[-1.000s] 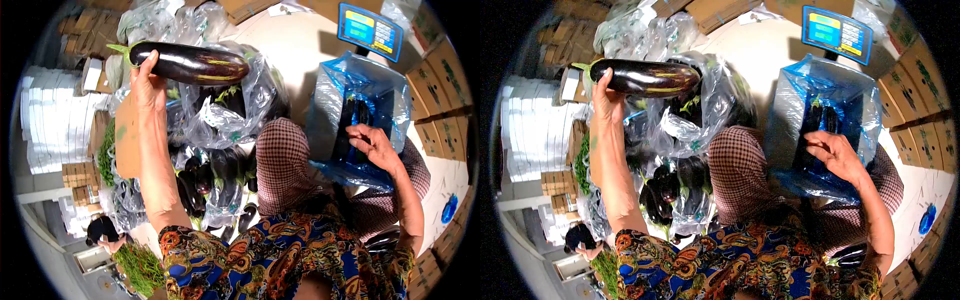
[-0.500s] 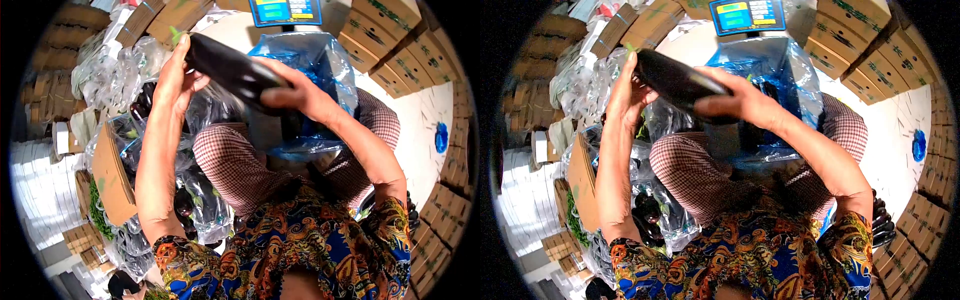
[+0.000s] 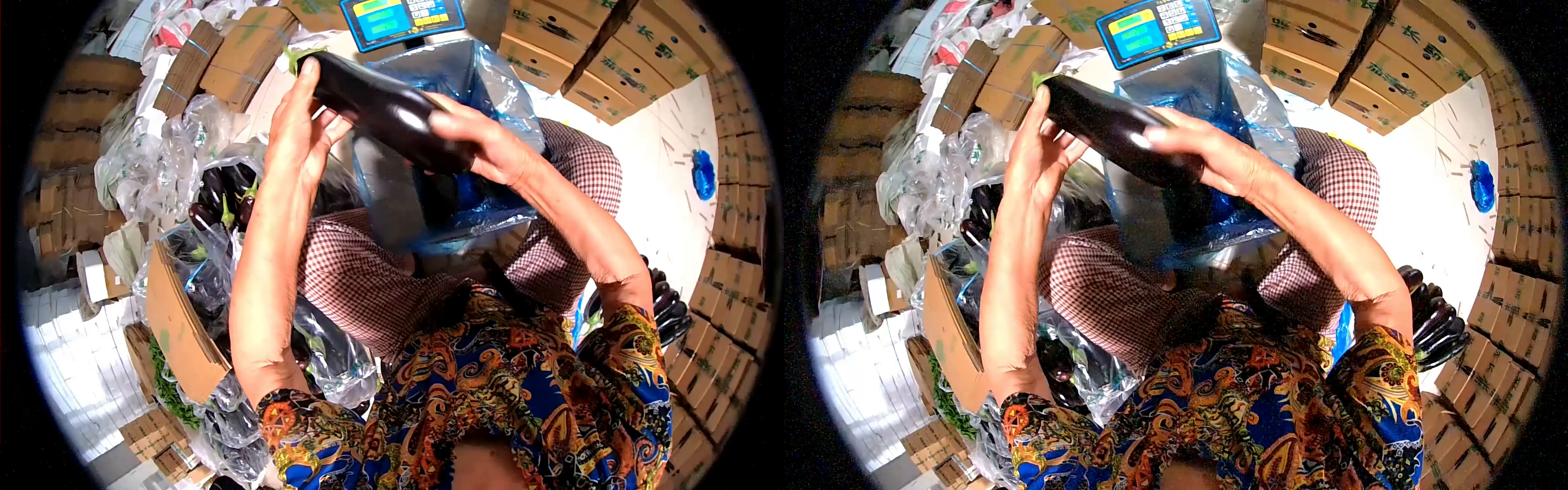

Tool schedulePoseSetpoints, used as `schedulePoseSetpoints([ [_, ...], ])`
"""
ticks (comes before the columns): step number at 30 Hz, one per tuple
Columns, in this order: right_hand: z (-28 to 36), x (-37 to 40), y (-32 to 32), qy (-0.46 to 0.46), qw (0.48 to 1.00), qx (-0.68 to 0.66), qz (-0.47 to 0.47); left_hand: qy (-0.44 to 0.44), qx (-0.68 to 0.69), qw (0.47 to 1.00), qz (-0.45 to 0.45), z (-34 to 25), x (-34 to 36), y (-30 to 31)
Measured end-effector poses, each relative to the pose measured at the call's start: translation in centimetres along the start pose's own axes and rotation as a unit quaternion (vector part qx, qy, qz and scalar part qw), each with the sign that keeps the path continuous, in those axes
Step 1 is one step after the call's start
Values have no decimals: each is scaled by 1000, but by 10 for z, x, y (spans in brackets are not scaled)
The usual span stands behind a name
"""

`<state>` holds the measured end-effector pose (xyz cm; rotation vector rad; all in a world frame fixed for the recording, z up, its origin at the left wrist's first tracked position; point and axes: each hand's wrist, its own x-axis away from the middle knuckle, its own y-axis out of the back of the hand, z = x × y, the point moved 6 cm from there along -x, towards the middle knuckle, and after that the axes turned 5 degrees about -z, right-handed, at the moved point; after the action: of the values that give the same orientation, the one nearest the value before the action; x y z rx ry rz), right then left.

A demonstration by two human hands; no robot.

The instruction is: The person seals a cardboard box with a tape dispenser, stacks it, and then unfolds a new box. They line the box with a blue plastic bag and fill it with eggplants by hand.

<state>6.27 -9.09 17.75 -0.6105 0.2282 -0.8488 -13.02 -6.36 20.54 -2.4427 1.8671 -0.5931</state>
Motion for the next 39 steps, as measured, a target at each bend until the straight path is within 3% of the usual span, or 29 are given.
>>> schedulePoseSetpoints([
  [1, 5, 2, 5, 50, 971, 229, -39, 5, -32, 999, -1, 1, 3, -7],
  [3, 13, 19, 1, 117, 869, 479, -40, 15, -91, 996, -4, 17, 0, -14],
  [4, 13, 25, 3, 119, 841, 526, -44, 13, -116, 993, -14, 23, -1, -18],
  [7, 6, 39, 15, 69, 840, 535, -56, 12, -106, 994, -1, 50, -10, -29],
  [8, -1, 41, 27, 90, 822, 559, -60, 9, -130, 991, -34, 66, -20, -28],
  [9, -6, 41, 36, 62, 828, 556, -51, 5, -83, 996, 15, 75, -19, -40],
  [11, -13, 51, 56, -81, 853, 514, -49, 4, -62, 988, 142, 89, -14, -62],
  [12, -21, 55, 69, -75, 840, 535, -52, 1, -45, 990, 137, 106, -19, -67],
  [14, -29, 65, 76, -167, 820, 545, -55, 8, -48, 986, 161, 137, -23, -78],
  [15, -32, 69, 77, -216, 807, 546, -60, 23, -58, 990, 129, 149, -21, -81],
  [17, -42, 70, 84, -179, 764, 616, -66, 76, -73, 989, 104, 165, -25, -78],
  [20, -45, 63, 81, -228, 723, 651, -47, 58, -100, 982, 149, 191, -45, -77],
  [21, -44, 61, 77, -227, 720, 654, -52, 33, -168, 971, 168, 180, -37, -80],
  [23, -42, 56, 70, -153, 711, 682, -71, -51, -238, 950, 193, 200, -38, -80],
  [24, -37, 51, 63, -69, 678, 726, -92, -75, -219, 952, 203, 204, -37, -83],
  [27, -33, 48, 69, -185, 643, 742, -40, -6, -320, 941, 114, 223, -55, -64],
  [31, -48, 39, 62, -182, 613, 769, 11, 26, -291, 949, 117, 276, -88, -60],
  [32, -49, 38, 59, -206, 612, 763, 31, 23, -357, 932, 61, 276, -85, -60],
  [35, -67, 39, 68, -171, 572, 800, 57, -3, -361, 932, 39, 292, -92, -65],
  [36, -61, 37, 62, -113, 533, 838, 30, -6, -370, 928, 54, 297, -94, -63],
  [39, -58, 28, 65, -252, 498, 827, 65, -7, -403, 909, 108, 319, -102, -55],
])
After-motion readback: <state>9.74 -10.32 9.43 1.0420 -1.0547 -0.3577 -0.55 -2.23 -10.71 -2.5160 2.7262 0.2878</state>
